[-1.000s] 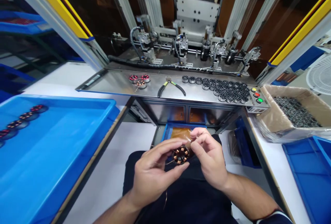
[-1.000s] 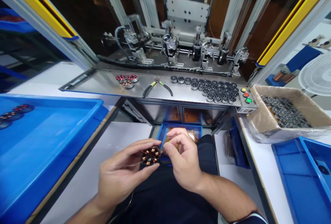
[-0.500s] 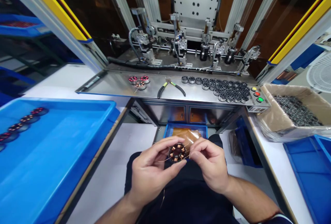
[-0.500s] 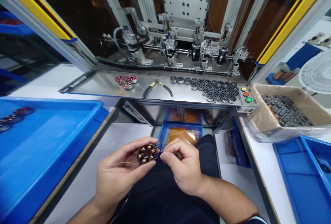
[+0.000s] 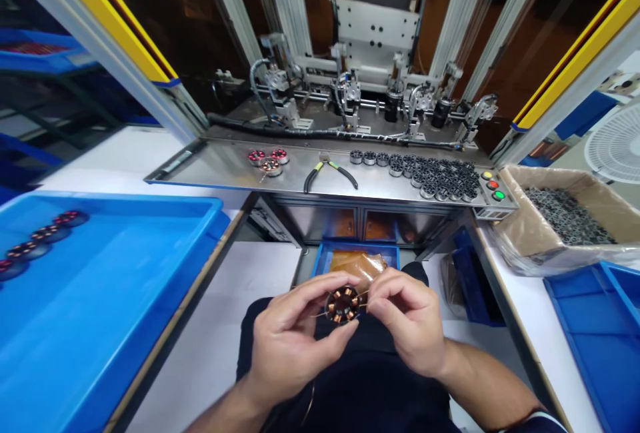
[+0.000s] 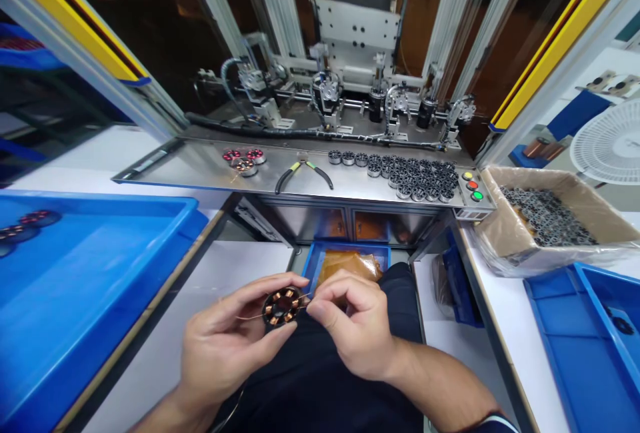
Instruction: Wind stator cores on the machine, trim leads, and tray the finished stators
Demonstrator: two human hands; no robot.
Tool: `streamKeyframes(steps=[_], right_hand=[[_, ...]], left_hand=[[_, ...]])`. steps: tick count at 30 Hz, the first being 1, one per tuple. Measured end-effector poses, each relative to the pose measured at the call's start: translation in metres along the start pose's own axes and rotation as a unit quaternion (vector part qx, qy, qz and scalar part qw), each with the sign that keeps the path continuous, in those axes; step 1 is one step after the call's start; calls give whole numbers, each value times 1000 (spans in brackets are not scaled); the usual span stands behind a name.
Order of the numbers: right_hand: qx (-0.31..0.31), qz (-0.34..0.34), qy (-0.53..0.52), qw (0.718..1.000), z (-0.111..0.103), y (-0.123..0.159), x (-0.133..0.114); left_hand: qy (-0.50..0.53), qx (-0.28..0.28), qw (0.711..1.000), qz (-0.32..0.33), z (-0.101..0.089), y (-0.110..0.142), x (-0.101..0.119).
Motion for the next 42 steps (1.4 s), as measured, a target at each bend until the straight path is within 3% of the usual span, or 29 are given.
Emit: streamKeyframes(steps=[10, 22, 26, 30, 35, 38, 42], right_hand=[[-24, -120, 85, 989, -5, -6, -4], [35, -156, 70, 985, 8, 10, -5], [0, -162, 62, 985, -7, -1, 1], [-83, -203, 100, 970, -23, -21, -5], [-136, -265, 102, 949, -24, -37, -20], [-117, -305, 125, 937, -21, -36, -20], [-21, -373, 178, 910, -19, -23, -17]], left_hand=[[41, -28, 998, -23, -4, 2, 0], [11, 22, 999, 22, 8, 1, 5], [81, 0, 995, -50, 5, -2, 7], [172, -36, 975, -135, 7, -6, 11], [242, -71, 951, -179, 12, -6, 9], [272, -87, 931, -226, 12, -3, 4], [305, -83, 907, -280, 12, -3, 1]])
Point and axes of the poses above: each hand's wrist, its own y-axis away from the middle knuckle, its own z-axis out of the palm, x = y × z, the point moved 1 cm from there along -y, towards the middle knuckle, and after that the axes turned 12 degrees about y, right-handed, at the moved point
